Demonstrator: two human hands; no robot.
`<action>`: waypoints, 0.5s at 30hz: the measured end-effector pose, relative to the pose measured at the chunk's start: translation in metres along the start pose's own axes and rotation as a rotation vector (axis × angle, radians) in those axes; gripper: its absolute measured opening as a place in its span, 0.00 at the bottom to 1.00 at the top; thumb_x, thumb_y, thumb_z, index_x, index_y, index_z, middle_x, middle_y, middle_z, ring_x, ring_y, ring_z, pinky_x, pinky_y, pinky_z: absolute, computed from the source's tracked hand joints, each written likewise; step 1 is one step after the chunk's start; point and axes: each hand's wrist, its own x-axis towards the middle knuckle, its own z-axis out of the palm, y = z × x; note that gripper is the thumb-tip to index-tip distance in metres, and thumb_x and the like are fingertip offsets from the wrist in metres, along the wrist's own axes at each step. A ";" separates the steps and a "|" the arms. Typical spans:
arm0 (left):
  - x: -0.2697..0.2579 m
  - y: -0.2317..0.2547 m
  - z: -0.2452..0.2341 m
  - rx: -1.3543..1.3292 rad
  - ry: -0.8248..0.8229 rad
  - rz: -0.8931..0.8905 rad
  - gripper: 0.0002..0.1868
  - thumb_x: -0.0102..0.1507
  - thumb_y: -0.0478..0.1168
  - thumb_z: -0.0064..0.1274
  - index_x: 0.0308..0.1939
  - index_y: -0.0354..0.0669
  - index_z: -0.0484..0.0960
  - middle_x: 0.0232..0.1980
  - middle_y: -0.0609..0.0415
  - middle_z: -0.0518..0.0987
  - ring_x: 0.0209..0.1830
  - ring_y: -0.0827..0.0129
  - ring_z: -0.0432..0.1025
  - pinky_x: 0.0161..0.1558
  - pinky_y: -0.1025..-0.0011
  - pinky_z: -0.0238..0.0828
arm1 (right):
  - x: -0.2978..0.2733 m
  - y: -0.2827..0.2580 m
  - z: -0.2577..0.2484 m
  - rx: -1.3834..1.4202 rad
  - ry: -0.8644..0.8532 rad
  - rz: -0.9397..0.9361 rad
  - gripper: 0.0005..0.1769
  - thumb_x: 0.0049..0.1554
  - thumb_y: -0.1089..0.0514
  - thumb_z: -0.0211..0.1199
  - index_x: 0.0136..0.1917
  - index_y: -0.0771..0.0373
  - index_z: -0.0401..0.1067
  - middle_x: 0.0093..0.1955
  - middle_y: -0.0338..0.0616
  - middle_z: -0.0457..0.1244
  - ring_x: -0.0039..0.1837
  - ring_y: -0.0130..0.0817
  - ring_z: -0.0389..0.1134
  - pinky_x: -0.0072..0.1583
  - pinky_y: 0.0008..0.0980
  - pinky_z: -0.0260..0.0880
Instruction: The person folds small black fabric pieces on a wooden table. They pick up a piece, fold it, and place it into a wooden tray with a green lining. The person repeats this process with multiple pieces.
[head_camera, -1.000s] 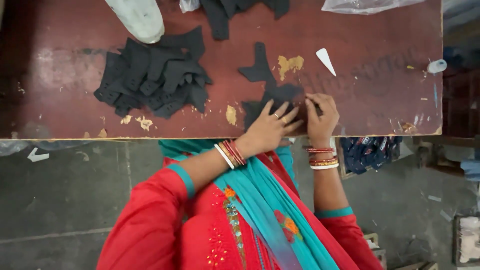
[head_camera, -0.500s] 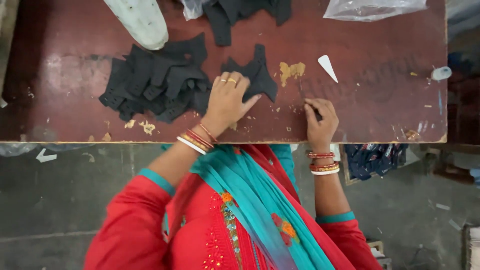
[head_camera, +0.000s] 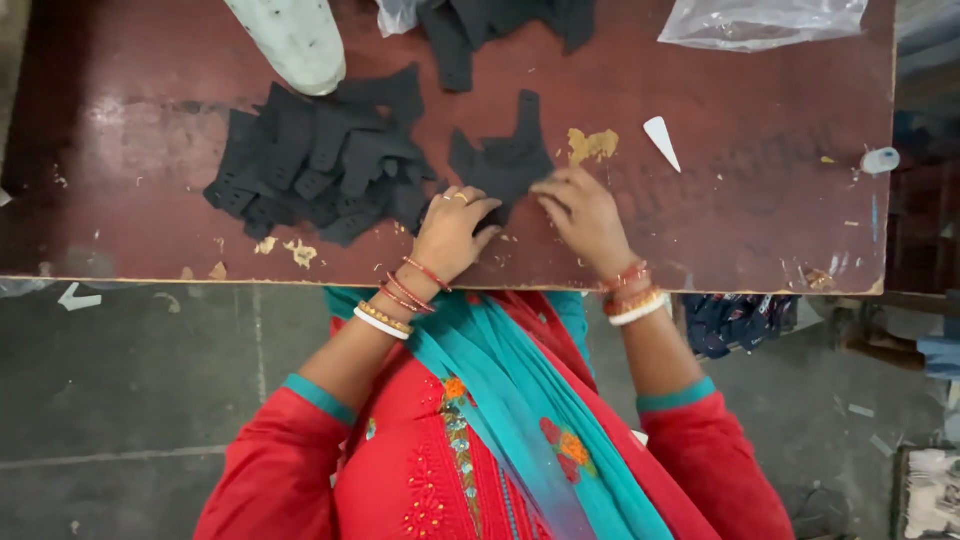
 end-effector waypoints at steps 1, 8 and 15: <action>0.001 -0.002 0.000 -0.022 -0.006 -0.009 0.20 0.56 0.41 0.64 0.51 0.43 0.84 0.51 0.50 0.80 0.53 0.51 0.72 0.54 0.56 0.68 | 0.012 0.001 0.002 -0.039 -0.009 -0.066 0.10 0.59 0.64 0.67 0.54 0.61 0.79 0.54 0.49 0.67 0.55 0.49 0.70 0.55 0.41 0.71; 0.004 0.002 -0.011 -0.038 0.084 -0.065 0.19 0.57 0.43 0.67 0.49 0.42 0.84 0.51 0.45 0.78 0.53 0.49 0.71 0.56 0.56 0.68 | 0.039 -0.003 0.019 -0.019 -0.053 -0.218 0.07 0.58 0.63 0.67 0.51 0.61 0.79 0.51 0.47 0.67 0.54 0.48 0.71 0.55 0.41 0.72; 0.031 -0.025 -0.002 0.078 0.003 0.072 0.23 0.54 0.42 0.65 0.54 0.43 0.85 0.63 0.55 0.78 0.61 0.52 0.69 0.57 0.57 0.66 | 0.041 0.024 0.038 -0.114 -0.187 -0.263 0.09 0.55 0.64 0.64 0.51 0.62 0.78 0.53 0.49 0.67 0.57 0.49 0.69 0.58 0.43 0.70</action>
